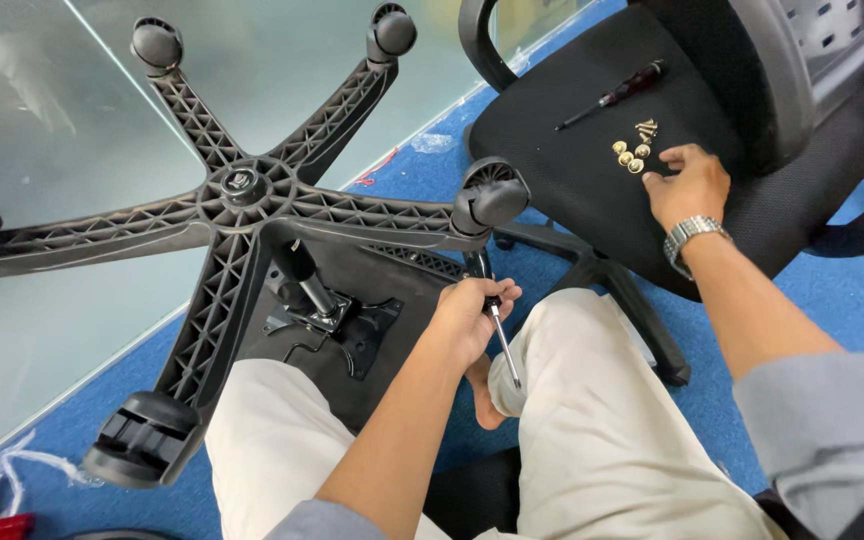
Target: The person assembles an office chair by attaching the base with casters to the seat using a screwdriver. They align the components, insert the central stem, and tighten the fasteners to secure the base to the seat.
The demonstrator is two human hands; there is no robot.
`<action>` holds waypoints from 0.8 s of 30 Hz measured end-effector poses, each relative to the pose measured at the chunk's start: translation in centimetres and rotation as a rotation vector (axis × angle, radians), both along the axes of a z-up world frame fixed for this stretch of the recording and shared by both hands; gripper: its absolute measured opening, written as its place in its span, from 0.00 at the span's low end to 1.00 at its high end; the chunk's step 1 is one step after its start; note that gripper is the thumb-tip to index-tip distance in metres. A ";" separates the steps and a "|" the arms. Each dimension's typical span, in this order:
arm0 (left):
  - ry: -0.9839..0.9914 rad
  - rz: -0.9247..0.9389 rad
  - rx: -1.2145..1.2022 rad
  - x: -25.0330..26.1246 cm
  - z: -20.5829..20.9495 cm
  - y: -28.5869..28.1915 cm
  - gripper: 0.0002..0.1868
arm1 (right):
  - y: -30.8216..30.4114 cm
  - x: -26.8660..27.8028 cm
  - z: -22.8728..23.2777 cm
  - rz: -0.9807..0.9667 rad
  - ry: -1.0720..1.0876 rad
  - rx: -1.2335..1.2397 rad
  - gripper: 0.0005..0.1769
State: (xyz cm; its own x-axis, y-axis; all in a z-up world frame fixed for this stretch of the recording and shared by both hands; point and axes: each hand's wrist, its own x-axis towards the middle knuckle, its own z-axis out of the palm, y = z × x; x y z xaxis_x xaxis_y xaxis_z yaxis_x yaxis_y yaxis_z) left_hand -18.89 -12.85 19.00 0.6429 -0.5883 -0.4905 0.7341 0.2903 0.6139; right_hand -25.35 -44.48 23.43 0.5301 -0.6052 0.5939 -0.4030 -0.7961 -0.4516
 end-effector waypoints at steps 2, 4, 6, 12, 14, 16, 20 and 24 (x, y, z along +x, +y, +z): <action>-0.022 -0.013 -0.010 -0.5 0.1 0.4 0.14 | 3.9 -1.4 0.2 0.052 -0.031 0.199 0.11; -0.073 -0.017 -0.018 -1.2 0.3 0.8 0.13 | 9.2 -2.4 0.0 0.126 -0.016 0.550 0.11; -0.147 -0.037 -0.015 -2.1 0.7 1.3 0.14 | 15.0 -2.7 -0.7 0.273 0.045 0.935 0.16; -0.478 -0.113 0.322 -6.0 2.2 6.1 0.18 | 24.7 -2.3 -2.4 0.514 0.329 1.288 0.22; -0.536 -0.087 0.472 -6.9 2.3 7.9 0.17 | 26.1 -2.0 -3.6 0.557 0.261 1.450 0.20; -0.469 -0.024 0.451 -7.1 2.1 9.8 0.16 | 26.7 -1.2 -5.2 0.551 0.150 1.647 0.17; -0.344 0.172 0.461 -6.3 1.4 15.4 0.18 | 26.5 0.6 -7.8 0.496 -0.071 1.988 0.09; -0.095 0.424 0.247 -4.9 0.7 21.5 0.20 | 28.2 2.9 -9.4 0.547 -0.114 2.110 0.07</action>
